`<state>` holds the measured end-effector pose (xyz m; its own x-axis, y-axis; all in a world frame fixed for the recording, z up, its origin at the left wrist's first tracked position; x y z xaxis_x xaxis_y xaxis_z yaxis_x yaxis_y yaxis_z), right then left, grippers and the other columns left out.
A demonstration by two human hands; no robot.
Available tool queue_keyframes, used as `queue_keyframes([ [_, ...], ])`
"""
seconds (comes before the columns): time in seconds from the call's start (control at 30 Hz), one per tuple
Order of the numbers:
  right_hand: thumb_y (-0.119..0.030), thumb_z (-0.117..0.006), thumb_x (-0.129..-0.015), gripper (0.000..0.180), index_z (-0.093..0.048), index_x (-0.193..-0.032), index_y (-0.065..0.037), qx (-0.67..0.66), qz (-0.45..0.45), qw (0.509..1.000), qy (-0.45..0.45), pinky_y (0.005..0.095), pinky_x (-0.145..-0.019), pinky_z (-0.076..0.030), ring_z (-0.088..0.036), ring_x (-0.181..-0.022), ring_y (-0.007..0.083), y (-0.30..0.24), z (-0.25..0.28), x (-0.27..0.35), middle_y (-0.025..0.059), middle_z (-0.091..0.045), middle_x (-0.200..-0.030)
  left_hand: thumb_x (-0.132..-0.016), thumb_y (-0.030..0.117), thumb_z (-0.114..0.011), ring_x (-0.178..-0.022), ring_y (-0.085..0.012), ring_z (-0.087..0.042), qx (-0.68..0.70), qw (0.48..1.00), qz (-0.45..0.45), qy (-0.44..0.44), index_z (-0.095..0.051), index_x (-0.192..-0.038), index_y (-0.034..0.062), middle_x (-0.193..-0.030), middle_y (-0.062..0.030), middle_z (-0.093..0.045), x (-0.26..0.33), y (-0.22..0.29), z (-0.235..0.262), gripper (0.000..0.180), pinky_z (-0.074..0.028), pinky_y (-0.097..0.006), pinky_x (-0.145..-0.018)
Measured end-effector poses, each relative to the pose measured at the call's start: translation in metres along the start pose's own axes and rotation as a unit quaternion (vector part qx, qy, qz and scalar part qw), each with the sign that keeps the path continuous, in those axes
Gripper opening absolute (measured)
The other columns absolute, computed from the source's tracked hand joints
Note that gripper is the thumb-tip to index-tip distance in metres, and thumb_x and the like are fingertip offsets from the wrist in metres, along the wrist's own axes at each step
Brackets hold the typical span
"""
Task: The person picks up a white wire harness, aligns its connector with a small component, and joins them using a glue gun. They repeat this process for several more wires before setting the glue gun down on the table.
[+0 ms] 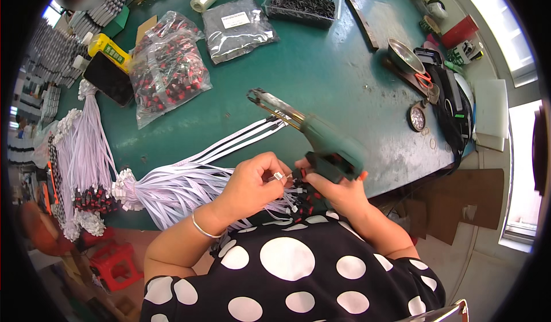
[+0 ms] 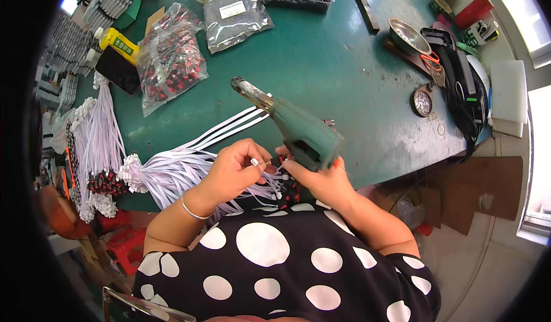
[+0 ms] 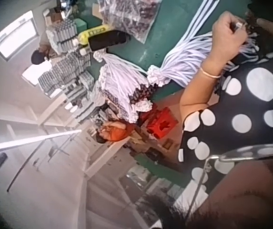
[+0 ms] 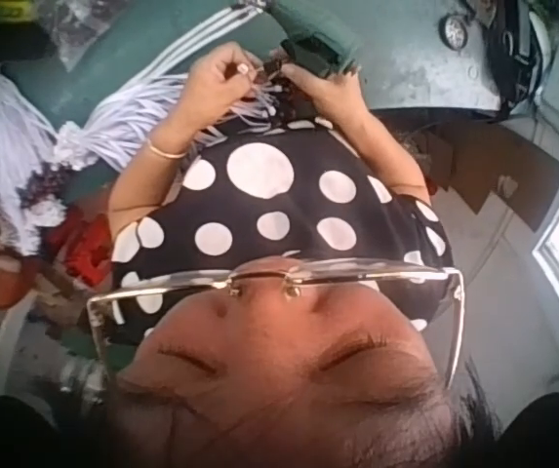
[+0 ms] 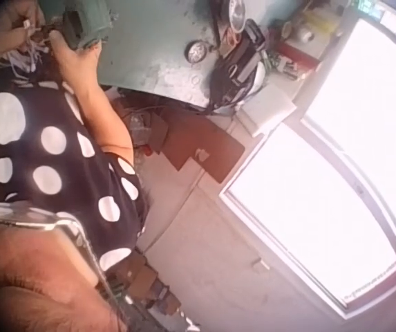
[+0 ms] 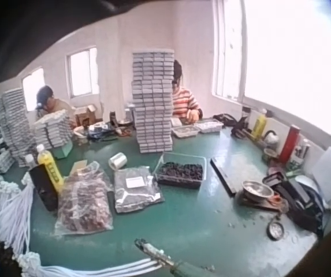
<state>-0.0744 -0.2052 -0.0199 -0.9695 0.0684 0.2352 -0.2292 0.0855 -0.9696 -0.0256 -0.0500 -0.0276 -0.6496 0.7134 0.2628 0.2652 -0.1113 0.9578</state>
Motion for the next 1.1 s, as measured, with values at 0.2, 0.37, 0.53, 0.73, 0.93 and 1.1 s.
queue_keyframes([
  [0.2, 0.000, -0.053, -0.078, 0.032, -0.054, -0.110, 0.000, 0.039, -0.013, 0.999, -0.004, 0.0287, -0.075, -0.047, -0.057, -0.077, 0.0137, -0.004, 0.038, 0.046, 0.0055, -0.060, -0.086, -0.084, 0.002, -0.050, -0.086, -0.0157, -0.060, 0.081, 0.995, 0.047, 0.043, -0.048, -0.083, 0.0025, -0.092, -0.0062, -0.053, 0.000, 0.000, 0.003, 0.003, -0.052, -0.024, -0.063],
  [0.37, -0.004, -0.049, -0.081, 0.034, -0.048, -0.116, -0.001, 0.008, 0.090, 0.993, 0.073, 0.0307, -0.076, -0.046, -0.057, -0.080, 0.0157, 0.009, 0.036, 0.059, 0.0074, -0.058, -0.097, -0.084, 0.002, -0.051, -0.085, -0.0150, -0.060, 0.069, 0.996, 0.017, 0.047, -0.047, -0.082, 0.0020, -0.092, -0.0070, -0.054, -0.002, 0.003, 0.001, 0.005, -0.051, -0.023, -0.063],
  [0.53, -0.002, -0.060, -0.078, 0.039, -0.047, -0.116, -0.002, -0.062, 0.019, 0.995, 0.080, 0.0274, -0.075, -0.047, -0.057, -0.086, 0.0125, 0.003, 0.000, 0.024, 0.0045, -0.060, -0.095, -0.082, -0.001, -0.052, -0.082, -0.0120, -0.059, 0.010, 0.997, -0.063, 0.047, -0.047, -0.080, 0.0009, -0.092, -0.0082, -0.055, 0.006, 0.009, -0.007, 0.005, -0.048, -0.022, -0.061],
  [0.73, -0.001, -0.062, -0.076, 0.024, -0.058, -0.099, -0.003, -0.037, 0.000, 0.999, 0.040, 0.0232, -0.069, -0.046, -0.056, -0.082, 0.0084, -0.010, -0.010, 0.011, 0.0020, -0.061, -0.093, -0.079, -0.004, -0.051, -0.072, -0.0067, -0.051, -0.003, 0.996, -0.071, 0.053, -0.046, -0.079, 0.0000, -0.089, -0.0085, -0.055, 0.011, 0.007, -0.007, 0.007, -0.043, -0.020, -0.058],
  [0.93, -0.001, -0.060, -0.075, 0.027, -0.056, -0.102, -0.003, 0.015, -0.054, 0.998, -0.005, 0.0243, -0.069, -0.046, -0.056, -0.081, 0.0079, -0.015, -0.011, 0.007, 0.0019, -0.061, -0.090, -0.077, -0.005, -0.052, -0.073, -0.0074, -0.051, -0.013, 0.997, -0.062, 0.032, -0.048, -0.079, -0.0004, -0.089, -0.0081, -0.054, 0.012, 0.008, -0.006, 0.007, -0.045, -0.021, -0.061],
  [1.1, -0.003, -0.060, -0.074, 0.023, -0.058, -0.097, -0.002, 0.021, -0.010, 1.000, -0.012, 0.0258, -0.073, -0.047, -0.057, -0.082, 0.0100, -0.015, -0.010, 0.005, 0.0036, -0.061, -0.090, -0.076, -0.006, -0.050, -0.076, -0.0094, -0.054, -0.004, 0.999, -0.048, 0.025, -0.048, -0.079, -0.0012, -0.090, -0.0085, -0.053, 0.010, 0.006, -0.007, 0.006, -0.048, -0.024, -0.068],
])
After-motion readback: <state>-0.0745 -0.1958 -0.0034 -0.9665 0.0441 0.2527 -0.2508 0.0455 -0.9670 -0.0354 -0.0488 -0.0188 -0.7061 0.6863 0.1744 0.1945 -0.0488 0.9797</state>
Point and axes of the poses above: each hand's wrist, its own x-axis away from the middle knuckle, its own z-axis out of the back of the hand, y = z × x, the point moved 5 cm from there along -x, towards the middle knuckle
